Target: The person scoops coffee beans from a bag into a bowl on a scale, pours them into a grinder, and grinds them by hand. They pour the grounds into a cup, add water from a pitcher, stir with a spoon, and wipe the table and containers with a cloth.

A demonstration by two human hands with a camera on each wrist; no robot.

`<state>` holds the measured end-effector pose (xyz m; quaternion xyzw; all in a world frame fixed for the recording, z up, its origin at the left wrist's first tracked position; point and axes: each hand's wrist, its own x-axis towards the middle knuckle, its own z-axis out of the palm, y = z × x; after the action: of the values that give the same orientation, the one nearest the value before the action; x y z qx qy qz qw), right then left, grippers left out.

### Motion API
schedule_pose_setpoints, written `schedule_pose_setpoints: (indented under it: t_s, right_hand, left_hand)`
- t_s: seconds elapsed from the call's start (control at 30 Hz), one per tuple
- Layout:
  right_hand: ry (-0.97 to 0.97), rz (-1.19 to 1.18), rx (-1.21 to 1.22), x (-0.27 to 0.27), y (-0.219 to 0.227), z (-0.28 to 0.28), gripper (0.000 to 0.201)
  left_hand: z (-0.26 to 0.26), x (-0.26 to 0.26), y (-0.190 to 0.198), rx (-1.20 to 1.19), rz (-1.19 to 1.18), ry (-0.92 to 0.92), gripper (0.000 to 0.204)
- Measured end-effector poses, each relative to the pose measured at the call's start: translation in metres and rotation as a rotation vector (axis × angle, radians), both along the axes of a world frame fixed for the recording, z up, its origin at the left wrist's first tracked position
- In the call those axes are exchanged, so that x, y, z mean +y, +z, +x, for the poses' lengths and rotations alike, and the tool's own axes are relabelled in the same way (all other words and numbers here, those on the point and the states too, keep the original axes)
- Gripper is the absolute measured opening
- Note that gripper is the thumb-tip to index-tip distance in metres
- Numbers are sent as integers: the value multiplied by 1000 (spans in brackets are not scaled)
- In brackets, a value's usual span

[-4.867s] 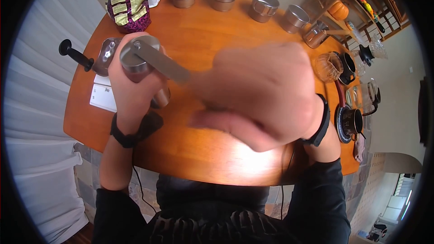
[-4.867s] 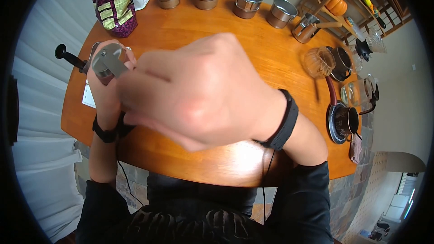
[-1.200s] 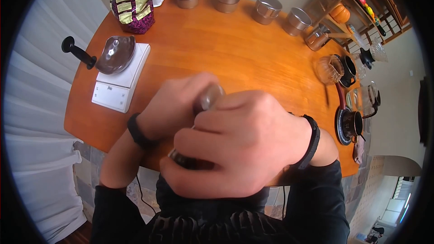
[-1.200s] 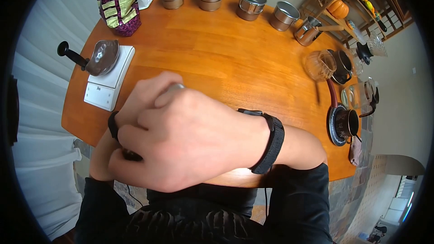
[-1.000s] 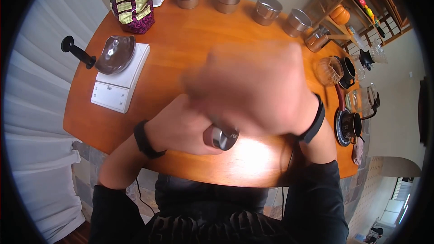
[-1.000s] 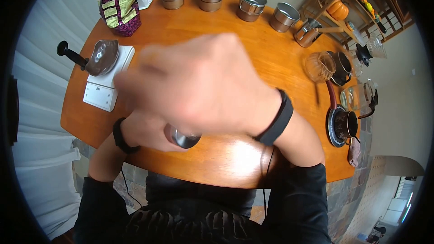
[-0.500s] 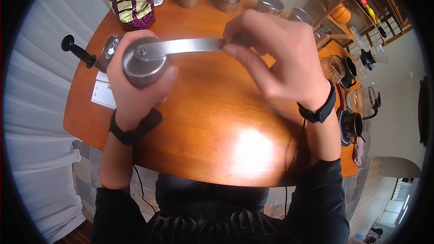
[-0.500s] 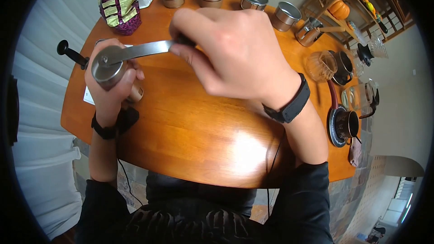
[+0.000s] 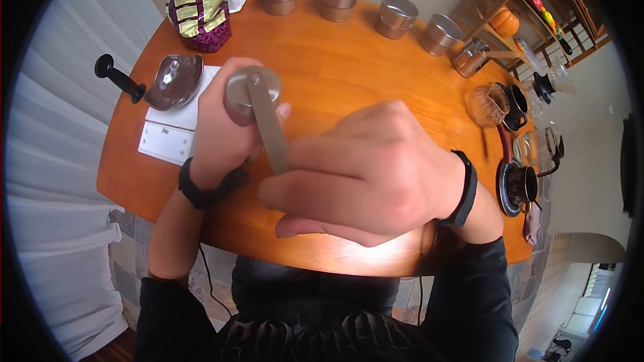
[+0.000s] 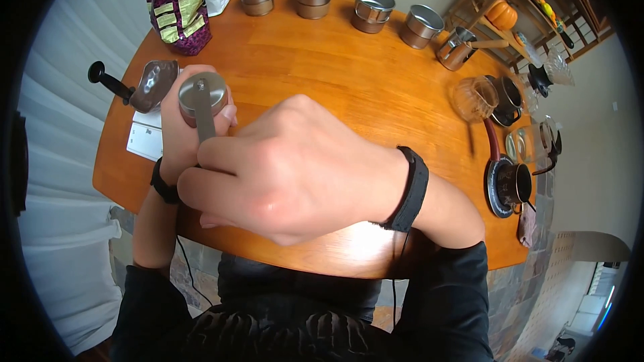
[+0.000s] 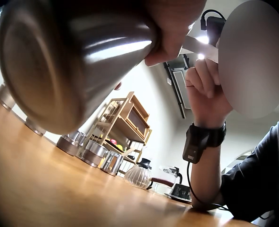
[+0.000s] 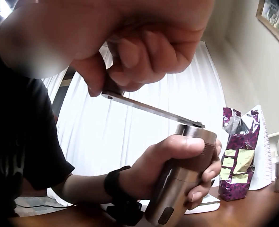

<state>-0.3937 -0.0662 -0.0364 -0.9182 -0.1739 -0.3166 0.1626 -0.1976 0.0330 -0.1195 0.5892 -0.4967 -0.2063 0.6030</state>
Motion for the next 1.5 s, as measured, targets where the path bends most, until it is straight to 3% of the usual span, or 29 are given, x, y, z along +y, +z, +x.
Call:
schedule_pose_setpoints:
  t_s: [0.17,0.23,0.33,0.53,0.6,0.73,1.0,1.17,1.3,1.4,1.5]
  right_hand:
    - [-7,16,135,-16,3,-5,19]
    - [-40,11,192,-19,6,-6,16]
    - [-85,10,156,-25,7,-5,27]
    - [-343,173,380,-17,5,2,54]
    - [-390,207,407,-13,-2,8,58]
    - [-431,248,483,-9,-14,18,59]
    - [-302,383,342,-24,-38,27,54]
    - [-172,489,374,-45,-30,25,55]
    - [-142,327,437,-54,-19,20,60]
    - [-197,180,432,-51,-15,16,60]
    - [-117,263,330,-57,-16,15,58]
  left_hand:
    - [-1,2,12,94,53,62,40]
    - [4,-1,5,36,-30,88,41]
    - [9,-6,2,-6,-104,96,46]
    - [-6,-5,-1,-181,-145,151,52]
    - [-15,-2,3,-136,-103,136,55]
    - [-8,-2,-15,-390,-75,93,65]
    - [-6,-6,-12,-238,-35,-46,77]
    - [-9,-6,-1,116,-89,-141,88]
    - [-2,-3,8,-15,89,-242,81]
    - [-1,-5,-4,65,60,-339,79]
    - [1,-3,6,68,110,-355,66]
